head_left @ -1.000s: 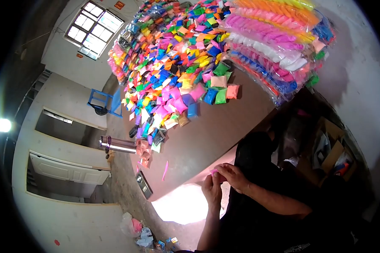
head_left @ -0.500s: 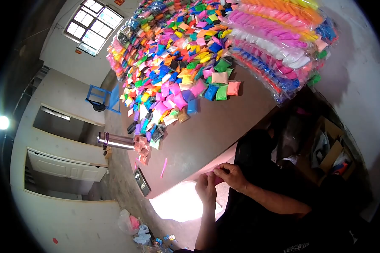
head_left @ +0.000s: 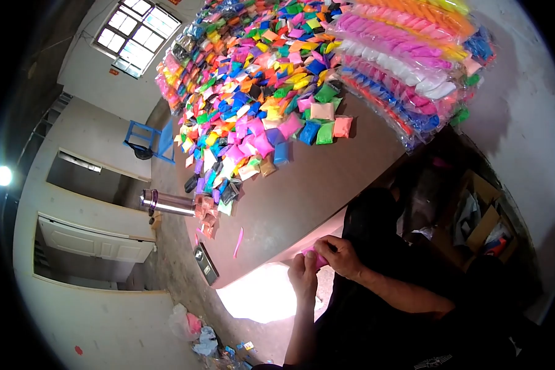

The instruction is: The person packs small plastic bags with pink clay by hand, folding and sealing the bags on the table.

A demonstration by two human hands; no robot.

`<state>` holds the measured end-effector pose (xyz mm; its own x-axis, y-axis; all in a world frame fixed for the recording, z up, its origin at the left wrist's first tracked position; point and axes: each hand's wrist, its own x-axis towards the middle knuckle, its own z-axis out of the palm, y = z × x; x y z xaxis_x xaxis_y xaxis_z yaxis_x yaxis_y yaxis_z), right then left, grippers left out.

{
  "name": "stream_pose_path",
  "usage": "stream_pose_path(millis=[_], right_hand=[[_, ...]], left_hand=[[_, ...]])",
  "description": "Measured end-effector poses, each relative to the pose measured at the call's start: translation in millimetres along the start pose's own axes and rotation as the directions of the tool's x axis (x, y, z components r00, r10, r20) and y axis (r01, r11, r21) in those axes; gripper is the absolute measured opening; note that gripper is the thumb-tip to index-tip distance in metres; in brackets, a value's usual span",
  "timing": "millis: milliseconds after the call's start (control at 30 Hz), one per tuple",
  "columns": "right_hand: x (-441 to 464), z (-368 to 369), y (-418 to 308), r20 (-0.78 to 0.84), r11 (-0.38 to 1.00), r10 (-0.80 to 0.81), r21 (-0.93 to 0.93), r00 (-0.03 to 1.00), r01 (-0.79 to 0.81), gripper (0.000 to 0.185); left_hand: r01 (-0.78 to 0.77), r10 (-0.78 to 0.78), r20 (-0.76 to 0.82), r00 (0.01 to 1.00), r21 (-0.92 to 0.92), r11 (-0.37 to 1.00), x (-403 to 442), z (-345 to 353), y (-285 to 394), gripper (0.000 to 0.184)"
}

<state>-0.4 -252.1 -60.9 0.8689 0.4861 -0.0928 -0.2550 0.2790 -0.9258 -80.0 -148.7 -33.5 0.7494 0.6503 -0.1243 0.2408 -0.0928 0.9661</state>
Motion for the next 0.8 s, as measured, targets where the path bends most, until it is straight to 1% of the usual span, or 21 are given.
stream_pose_path(millis=[67,100,167,200,267,300,367,400,467,600,667,700,767,800], right_hand=[[0.2,-1.1,-7.5,0.031,0.994,-0.037,-0.103,0.999,0.040,0.024],[0.3,-0.6,-4.9,0.031,0.994,-0.037,-0.103,0.999,0.040,0.024],[0.8,0.4,2.5,0.107,0.998,0.062,-0.028,0.992,-0.059,0.027],[0.2,0.4,-0.5,0.106,0.998,0.063,-0.027,0.992,-0.061,0.027],[-1.9,1.7,-11.0,0.030,0.994,-0.035,-0.107,0.999,0.038,0.033],[-2.4,2.9,-12.0,0.031,0.994,-0.035,-0.107,0.999,0.038,0.033],[-2.8,3.8,-13.5,-0.021,0.988,-0.086,-0.132,0.996,0.082,0.034],[-3.9,3.7,-15.3,-0.022,0.988,-0.084,-0.132,0.996,0.081,0.034],[-5.1,4.3,-18.8,-0.034,0.994,-0.048,-0.098,0.998,0.044,0.034],[-4.8,2.1,-17.4,-0.024,0.993,-0.020,-0.113,1.000,0.017,0.033],[-3.8,0.6,-16.7,0.029,0.994,0.014,-0.112,0.999,-0.011,0.034],[-3.6,0.9,-16.4,0.029,0.994,0.014,-0.112,0.999,-0.011,0.034],[-3.6,1.6,-15.9,0.007,0.990,0.007,-0.143,1.000,-0.006,0.034],[-3.7,1.9,-16.5,0.005,0.990,0.007,-0.143,1.000,-0.006,0.034]], left_hand=[[-0.039,0.040,-0.020,0.999,0.050,0.998,2.4,-3.4,-5.9,0.036],[-0.039,0.040,-0.020,0.999,0.050,0.998,3.2,-4.0,-6.5,0.036],[-0.099,0.108,-0.044,0.993,0.178,0.979,4.3,-4.6,-6.9,0.038],[-0.097,0.107,-0.043,0.993,0.178,0.979,2.9,-2.0,-1.2,0.038],[0.032,-0.030,-0.026,0.999,0.074,0.997,-1.9,5.3,18.0,0.037],[0.032,-0.030,-0.028,0.999,0.074,0.997,-2.8,5.7,20.2,0.037],[0.073,-0.072,0.018,0.997,-0.009,0.997,-3.8,6.9,22.7,0.035],[0.074,-0.074,0.019,0.997,-0.009,0.997,-5.6,8.0,23.8,0.035],[0.082,-0.077,0.053,0.996,-0.083,0.993,-8.8,9.4,25.1,0.035],[0.055,-0.054,0.032,0.998,-0.015,0.998,-8.7,8.7,27.6,0.036],[0.017,-0.018,0.027,0.999,0.042,0.999,-8.6,8.5,30.8,0.035],[0.016,-0.017,0.027,0.999,0.042,0.999,-8.4,8.2,30.9,0.035],[0.081,-0.082,0.032,0.996,0.029,0.996,-7.7,8.0,30.8,0.034],[0.082,-0.083,0.034,0.996,0.030,0.996,-7.1,7.1,28.0,0.034]])
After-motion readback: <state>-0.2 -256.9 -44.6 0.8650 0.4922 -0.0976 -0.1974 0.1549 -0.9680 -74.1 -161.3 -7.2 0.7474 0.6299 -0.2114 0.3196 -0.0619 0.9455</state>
